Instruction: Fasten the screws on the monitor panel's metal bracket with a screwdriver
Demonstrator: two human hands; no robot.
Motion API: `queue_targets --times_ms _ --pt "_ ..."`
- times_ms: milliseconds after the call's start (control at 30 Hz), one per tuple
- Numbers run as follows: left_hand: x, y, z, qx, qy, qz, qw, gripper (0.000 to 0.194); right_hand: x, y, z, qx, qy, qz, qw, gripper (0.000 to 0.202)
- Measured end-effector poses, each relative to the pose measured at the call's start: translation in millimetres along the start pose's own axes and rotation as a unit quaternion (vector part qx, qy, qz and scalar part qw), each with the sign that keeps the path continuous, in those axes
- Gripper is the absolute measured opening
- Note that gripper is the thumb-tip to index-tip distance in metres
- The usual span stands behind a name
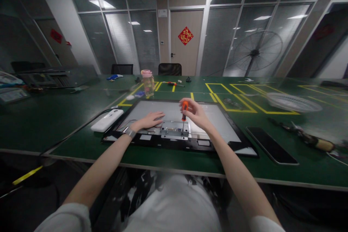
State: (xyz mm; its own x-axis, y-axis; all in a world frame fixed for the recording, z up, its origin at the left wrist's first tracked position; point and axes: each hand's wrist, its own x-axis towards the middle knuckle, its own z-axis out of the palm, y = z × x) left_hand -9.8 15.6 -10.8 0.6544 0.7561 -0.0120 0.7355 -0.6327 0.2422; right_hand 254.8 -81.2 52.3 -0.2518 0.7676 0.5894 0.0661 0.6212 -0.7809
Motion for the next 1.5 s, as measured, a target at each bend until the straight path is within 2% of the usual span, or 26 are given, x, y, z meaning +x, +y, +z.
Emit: queue_targets --times_ms 133,533,733,1067,1400,1500 --pt "-0.5 0.2 -0.1 0.000 0.000 -0.001 1.000 0.056 1.0 1.3 -1.9 -0.058 0.025 -0.002 0.998 0.031" --pt "1.6 -2.7 1.4 0.005 0.000 0.002 1.000 0.057 1.8 1.7 -4.1 -0.093 0.043 -0.009 0.995 0.037" --pt "2.2 -3.6 2.4 0.001 -0.002 -0.003 1.000 0.057 2.2 0.8 -4.2 -0.063 0.024 0.005 0.998 0.044" --pt "0.2 -0.3 0.4 -0.004 0.000 0.000 1.000 0.055 1.0 -6.3 -1.4 -0.048 -0.002 -0.005 0.999 0.033" --pt "-2.1 4.4 -3.0 -0.002 -0.004 -0.004 1.000 0.055 0.1 -7.6 -7.8 -0.031 -0.057 0.008 0.998 0.035" --pt "-1.6 3.7 -2.2 -0.002 -0.005 -0.006 1.000 0.056 0.1 -5.3 -6.4 -0.030 -0.045 0.009 0.998 0.037"
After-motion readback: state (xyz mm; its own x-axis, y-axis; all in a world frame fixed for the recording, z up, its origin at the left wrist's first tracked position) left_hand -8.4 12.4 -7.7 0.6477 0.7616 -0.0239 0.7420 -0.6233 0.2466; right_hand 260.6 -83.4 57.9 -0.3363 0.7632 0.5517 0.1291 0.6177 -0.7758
